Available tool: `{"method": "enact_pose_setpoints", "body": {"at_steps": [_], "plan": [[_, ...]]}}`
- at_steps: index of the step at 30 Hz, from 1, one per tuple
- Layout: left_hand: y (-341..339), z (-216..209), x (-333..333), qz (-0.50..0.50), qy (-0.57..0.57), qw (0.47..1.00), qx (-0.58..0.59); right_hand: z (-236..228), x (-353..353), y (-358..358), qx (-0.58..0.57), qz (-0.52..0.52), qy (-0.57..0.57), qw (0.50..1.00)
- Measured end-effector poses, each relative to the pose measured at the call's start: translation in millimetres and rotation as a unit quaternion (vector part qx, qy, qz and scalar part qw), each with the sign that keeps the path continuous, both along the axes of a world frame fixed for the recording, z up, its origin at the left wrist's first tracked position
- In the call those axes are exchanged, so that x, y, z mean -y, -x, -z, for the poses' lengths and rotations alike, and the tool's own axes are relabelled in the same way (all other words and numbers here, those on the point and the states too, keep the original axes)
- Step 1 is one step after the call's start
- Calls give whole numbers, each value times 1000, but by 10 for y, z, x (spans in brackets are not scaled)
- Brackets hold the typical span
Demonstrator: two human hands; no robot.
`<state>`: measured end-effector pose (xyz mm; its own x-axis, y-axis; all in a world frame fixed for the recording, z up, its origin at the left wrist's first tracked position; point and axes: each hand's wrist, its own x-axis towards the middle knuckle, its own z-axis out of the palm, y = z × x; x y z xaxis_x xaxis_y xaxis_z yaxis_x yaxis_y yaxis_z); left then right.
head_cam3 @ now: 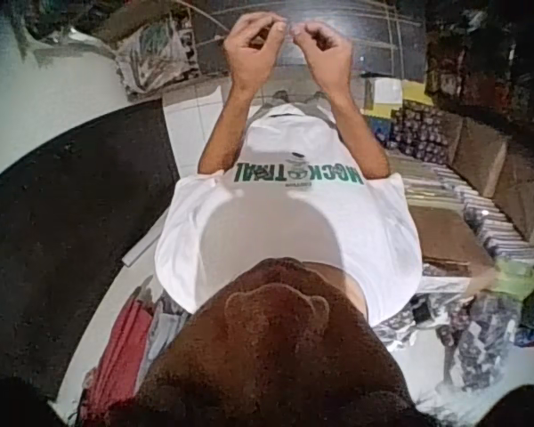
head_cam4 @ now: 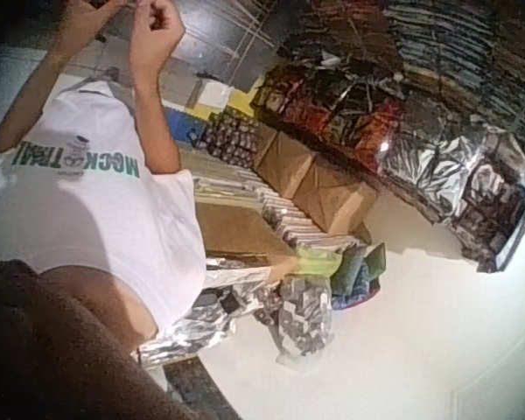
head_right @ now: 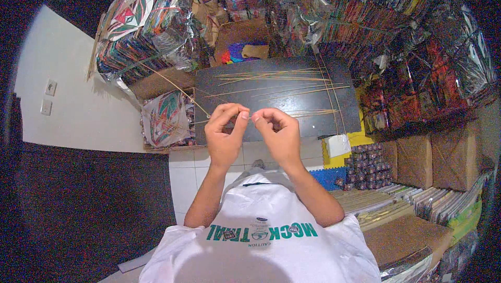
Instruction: The person assembles a kite frame by hand, using thin wooden sticks and a small orange tube of glue. They apply glue to the ends of the sticks and join them together to form a cross-shaped structure on a dark work surface.
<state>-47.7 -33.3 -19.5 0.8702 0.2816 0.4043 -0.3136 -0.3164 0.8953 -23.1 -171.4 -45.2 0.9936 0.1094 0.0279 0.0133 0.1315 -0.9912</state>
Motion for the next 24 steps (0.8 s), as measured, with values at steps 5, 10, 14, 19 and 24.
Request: {"method": "enact_pose_setpoints", "body": {"at_steps": [5,10,14,19,24], "plan": [[0,39,37,-17,-19,1000,7,-89,5,29,-32,1,-26,999],[9,15,90,-15,-37,999,7,-25,12,17,-52,5,-61,997],[22,33,105,-14,-55,998,2,-18,12,11,-48,19,-66,996],[65,6,124,4,-42,998,-56,-19,30,0,-47,16,-73,996],[77,-4,126,26,-17,997,-68,-41,80,5,-59,-22,-85,994]]}}
